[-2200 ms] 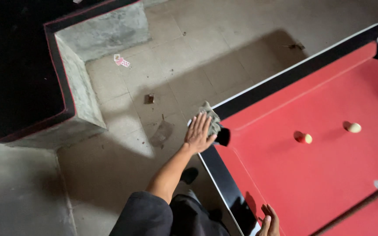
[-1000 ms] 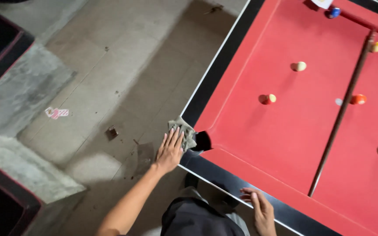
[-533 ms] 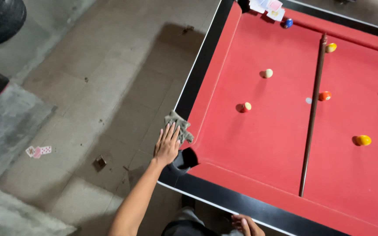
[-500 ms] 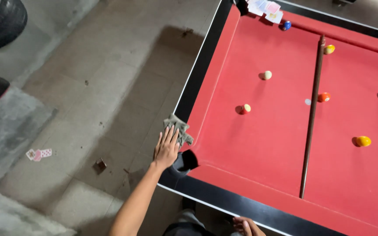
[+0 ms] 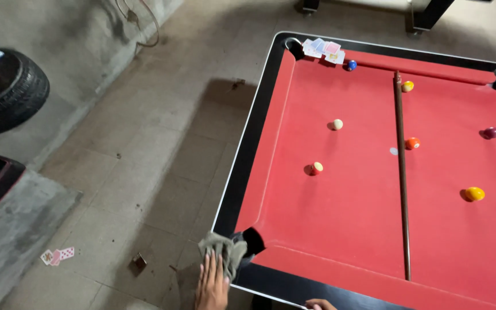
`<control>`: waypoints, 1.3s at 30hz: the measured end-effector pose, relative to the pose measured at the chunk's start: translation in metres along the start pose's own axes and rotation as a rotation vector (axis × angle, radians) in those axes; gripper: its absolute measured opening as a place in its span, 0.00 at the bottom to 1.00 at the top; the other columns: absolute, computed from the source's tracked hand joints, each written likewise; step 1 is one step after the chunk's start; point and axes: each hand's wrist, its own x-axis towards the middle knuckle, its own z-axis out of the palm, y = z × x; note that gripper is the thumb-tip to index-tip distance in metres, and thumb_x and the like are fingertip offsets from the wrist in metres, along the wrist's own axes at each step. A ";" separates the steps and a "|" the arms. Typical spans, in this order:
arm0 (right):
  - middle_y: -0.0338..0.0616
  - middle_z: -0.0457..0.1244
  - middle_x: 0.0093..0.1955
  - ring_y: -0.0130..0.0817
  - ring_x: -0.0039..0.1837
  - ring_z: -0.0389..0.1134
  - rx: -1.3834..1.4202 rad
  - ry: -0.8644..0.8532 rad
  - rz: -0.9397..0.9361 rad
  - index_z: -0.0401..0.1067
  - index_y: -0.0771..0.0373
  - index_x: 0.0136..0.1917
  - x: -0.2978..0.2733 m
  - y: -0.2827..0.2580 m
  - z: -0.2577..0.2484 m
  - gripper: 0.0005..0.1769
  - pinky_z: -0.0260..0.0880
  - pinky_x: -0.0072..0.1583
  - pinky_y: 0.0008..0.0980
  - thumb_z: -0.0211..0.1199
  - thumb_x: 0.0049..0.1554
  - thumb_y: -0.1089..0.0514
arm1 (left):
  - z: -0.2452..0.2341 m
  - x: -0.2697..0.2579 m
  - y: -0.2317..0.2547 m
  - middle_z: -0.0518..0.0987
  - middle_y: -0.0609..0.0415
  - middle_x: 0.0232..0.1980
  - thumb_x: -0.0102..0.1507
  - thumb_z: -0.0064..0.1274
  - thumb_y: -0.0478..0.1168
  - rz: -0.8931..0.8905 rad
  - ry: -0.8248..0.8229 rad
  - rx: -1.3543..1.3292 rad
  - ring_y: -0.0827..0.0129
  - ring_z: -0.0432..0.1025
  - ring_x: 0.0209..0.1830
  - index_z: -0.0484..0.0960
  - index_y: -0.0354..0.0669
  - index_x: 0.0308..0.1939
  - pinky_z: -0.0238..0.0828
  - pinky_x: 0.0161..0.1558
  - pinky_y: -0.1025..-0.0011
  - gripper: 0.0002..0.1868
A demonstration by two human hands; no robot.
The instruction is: Wiping the rails and frame of a pool table with a cloth
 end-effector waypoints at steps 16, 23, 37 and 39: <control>0.55 0.38 0.86 0.51 0.87 0.33 -0.199 -0.206 -0.528 0.43 0.62 0.83 -0.021 -0.140 0.093 0.37 0.23 0.79 0.60 0.47 0.67 0.47 | -0.036 0.015 0.105 0.53 0.48 0.83 0.68 0.46 0.49 0.386 -0.207 -0.456 0.59 0.44 0.84 0.57 0.44 0.80 0.29 0.78 0.44 0.37; 0.51 0.45 0.84 0.46 0.85 0.41 -0.682 -0.064 -0.754 0.49 0.62 0.82 -0.022 -0.118 0.061 0.36 0.39 0.78 0.47 0.43 0.69 0.41 | -0.054 0.044 0.083 0.83 0.45 0.60 0.57 0.57 0.34 0.430 -0.377 -0.832 0.53 0.69 0.71 0.86 0.42 0.43 0.45 0.73 0.41 0.11; 0.50 0.41 0.86 0.50 0.86 0.40 -0.886 0.260 -0.344 0.49 0.43 0.83 -0.047 -0.006 -0.089 0.45 0.39 0.78 0.58 0.54 0.54 0.58 | -0.048 0.100 0.055 0.81 0.52 0.63 0.65 0.53 0.43 0.070 -0.445 -0.649 0.59 0.75 0.64 0.83 0.47 0.58 0.69 0.64 0.63 0.18; 0.49 0.44 0.86 0.51 0.85 0.44 -0.938 0.472 -0.377 0.54 0.51 0.81 -0.051 0.004 -0.086 0.38 0.44 0.78 0.57 0.51 0.57 0.57 | -0.046 0.102 0.057 0.84 0.53 0.60 0.63 0.52 0.36 0.058 -0.393 -0.681 0.60 0.78 0.59 0.85 0.46 0.55 0.63 0.71 0.63 0.17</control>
